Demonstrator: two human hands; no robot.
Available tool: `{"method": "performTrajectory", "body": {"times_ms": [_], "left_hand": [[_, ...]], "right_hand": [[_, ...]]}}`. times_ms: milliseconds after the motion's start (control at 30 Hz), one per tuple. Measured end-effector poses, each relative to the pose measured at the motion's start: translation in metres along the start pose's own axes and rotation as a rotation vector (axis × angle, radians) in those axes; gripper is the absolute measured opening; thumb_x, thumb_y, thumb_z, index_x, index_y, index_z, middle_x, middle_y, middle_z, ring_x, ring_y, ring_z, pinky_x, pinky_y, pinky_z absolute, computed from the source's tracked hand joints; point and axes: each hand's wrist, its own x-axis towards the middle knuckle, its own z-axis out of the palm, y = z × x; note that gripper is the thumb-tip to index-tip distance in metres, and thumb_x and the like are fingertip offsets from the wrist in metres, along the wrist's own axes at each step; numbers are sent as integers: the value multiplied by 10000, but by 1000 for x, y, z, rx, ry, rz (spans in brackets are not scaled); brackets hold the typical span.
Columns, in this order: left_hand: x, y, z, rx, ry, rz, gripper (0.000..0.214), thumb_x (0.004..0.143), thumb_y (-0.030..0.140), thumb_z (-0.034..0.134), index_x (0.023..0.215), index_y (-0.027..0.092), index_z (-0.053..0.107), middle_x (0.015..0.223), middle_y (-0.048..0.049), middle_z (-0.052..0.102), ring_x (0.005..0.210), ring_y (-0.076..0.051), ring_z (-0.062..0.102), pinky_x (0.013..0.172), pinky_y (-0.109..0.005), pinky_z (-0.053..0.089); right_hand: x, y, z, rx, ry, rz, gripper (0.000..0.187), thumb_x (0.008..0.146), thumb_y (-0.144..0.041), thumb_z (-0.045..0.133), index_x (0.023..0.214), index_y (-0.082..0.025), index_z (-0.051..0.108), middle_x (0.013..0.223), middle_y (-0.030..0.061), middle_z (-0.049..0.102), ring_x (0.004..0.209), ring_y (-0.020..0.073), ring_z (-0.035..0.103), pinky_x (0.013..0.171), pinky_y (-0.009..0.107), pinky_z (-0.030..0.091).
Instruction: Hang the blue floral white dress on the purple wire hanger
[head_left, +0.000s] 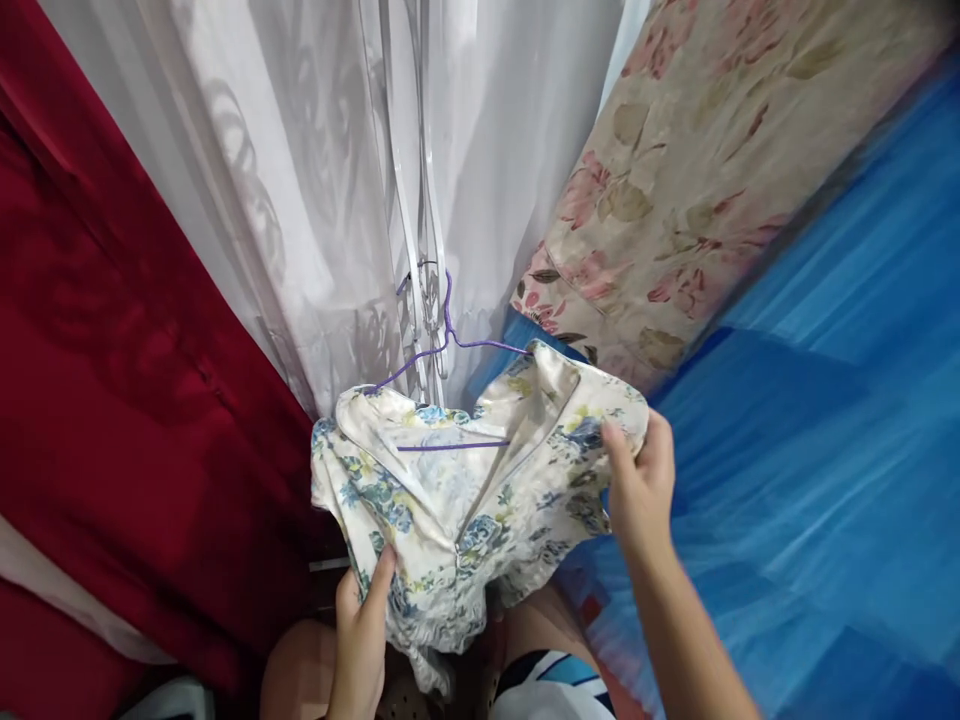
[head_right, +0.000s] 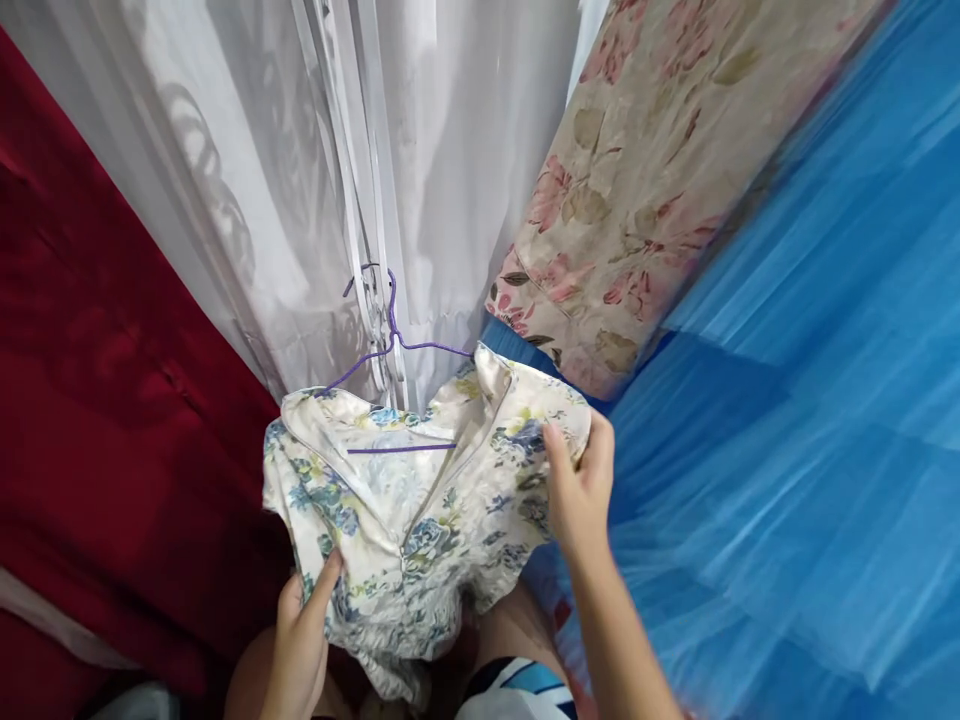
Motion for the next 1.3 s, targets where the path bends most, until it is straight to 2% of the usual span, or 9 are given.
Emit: {"method": "performTrajectory", "body": {"times_ms": [133,267,367,633,767,867,967,1133,1300], "left_hand": [[15,0,-15,22,48,7,495,704,462,805,1115,212,691,1222,-74,692,1226,-291,596,1072,-396,453],[10,4,-19,81,30,49,528,703,469,799,1128,173,697,1165,-98,715,1155,-305,638,973,-373,522],[-10,10,-17,154,28,90,483,698,476,790,1065,170,726,1098,-97,737,1092,-314,667,880,-347,560],[-33,19,-20,152,164,290,429,750,462,748,1077,191,688,1041,-67,723,1023,-275,659,844,-304,539],[-26,19,-19,149,348,786,389,776,269,751,1128,231,589,1093,-38,607,1034,-185,589,927,-270,473],[-29,6,-1,394,36,1008,212,804,175,700,993,202,610,961,-39,605,922,-176,602,848,-279,499],[-38,-12,30,586,-309,906,212,852,165,632,1061,195,605,998,-62,648,950,-196,627,835,-295,510],[-43,-20,63,465,-367,900,70,913,179,551,845,183,567,810,-24,595,778,-151,594,737,-245,480],[-33,0,57,673,-502,917,207,934,150,465,754,181,561,769,-36,548,741,-149,564,713,-232,450]], "right_hand": [[-105,21,-2,-69,148,25,206,888,-366,622,1059,-255,592,1060,57,585,1025,259,555,874,357,443],[-160,23,13,63,-653,349,282,955,-461,506,832,-224,595,720,21,592,711,221,569,679,320,443],[-157,13,31,79,-894,390,344,963,-491,494,795,-202,577,710,21,616,706,199,572,680,302,419],[-137,1,32,228,-885,495,368,969,-494,490,735,-209,477,589,-22,533,573,142,456,593,269,350],[-127,4,12,305,-805,545,340,939,-511,542,796,-205,503,620,-25,545,548,125,419,553,252,327],[-126,1,2,274,-842,560,339,923,-503,579,802,-190,532,605,-21,549,544,110,414,542,240,322],[-133,-2,0,277,-892,590,337,930,-480,585,790,-177,542,570,-25,548,514,90,415,526,229,318],[-132,-8,3,318,-866,635,305,908,-427,610,756,-169,553,463,-35,553,400,64,383,453,212,271],[-82,-31,29,388,-733,643,208,825,-324,641,733,-139,614,391,-60,488,348,39,258,398,210,150]]}}
